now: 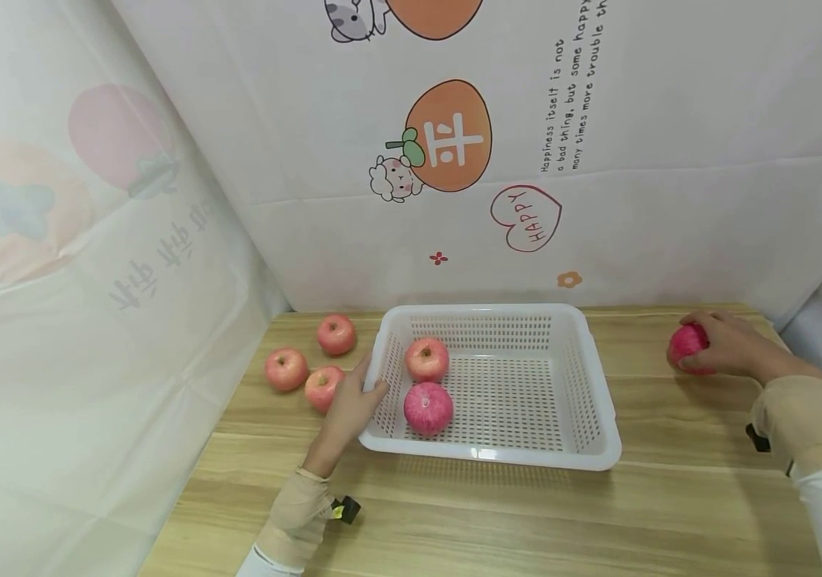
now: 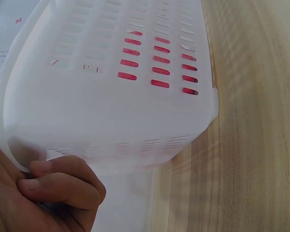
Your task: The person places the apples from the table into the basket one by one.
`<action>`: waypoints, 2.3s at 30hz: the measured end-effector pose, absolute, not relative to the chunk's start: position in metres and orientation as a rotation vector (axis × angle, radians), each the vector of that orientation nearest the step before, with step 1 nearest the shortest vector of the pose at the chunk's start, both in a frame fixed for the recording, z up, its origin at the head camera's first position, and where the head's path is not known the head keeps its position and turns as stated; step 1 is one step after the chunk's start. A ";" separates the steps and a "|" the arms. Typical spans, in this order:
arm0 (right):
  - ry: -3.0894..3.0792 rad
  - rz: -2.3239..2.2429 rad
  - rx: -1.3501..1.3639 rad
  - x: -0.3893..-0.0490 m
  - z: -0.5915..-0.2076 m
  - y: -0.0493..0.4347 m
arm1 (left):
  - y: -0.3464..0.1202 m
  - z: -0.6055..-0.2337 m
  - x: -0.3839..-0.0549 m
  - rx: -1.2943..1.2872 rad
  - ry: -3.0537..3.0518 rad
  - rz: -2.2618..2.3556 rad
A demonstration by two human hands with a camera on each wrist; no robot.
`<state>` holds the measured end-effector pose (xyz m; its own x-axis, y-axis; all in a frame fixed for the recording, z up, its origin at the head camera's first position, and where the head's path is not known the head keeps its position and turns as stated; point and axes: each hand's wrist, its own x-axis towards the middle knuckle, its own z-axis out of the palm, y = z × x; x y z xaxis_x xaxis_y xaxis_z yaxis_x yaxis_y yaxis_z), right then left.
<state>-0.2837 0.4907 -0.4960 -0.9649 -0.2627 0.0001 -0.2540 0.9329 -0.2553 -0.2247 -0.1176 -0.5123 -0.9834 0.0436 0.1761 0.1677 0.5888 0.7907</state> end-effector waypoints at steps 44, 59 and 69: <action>3.091 -0.426 -0.432 -0.283 -0.496 0.493 | -0.117 -0.510 -0.223 -0.181 -2.680 -1.364; 3.122 -0.402 -0.440 -0.278 -0.488 0.490 | -0.118 -0.512 -0.223 -0.168 -2.681 -1.386; 3.162 -0.383 -0.462 -0.275 -0.480 0.485 | -0.118 -0.511 -0.223 -0.154 -2.700 -1.378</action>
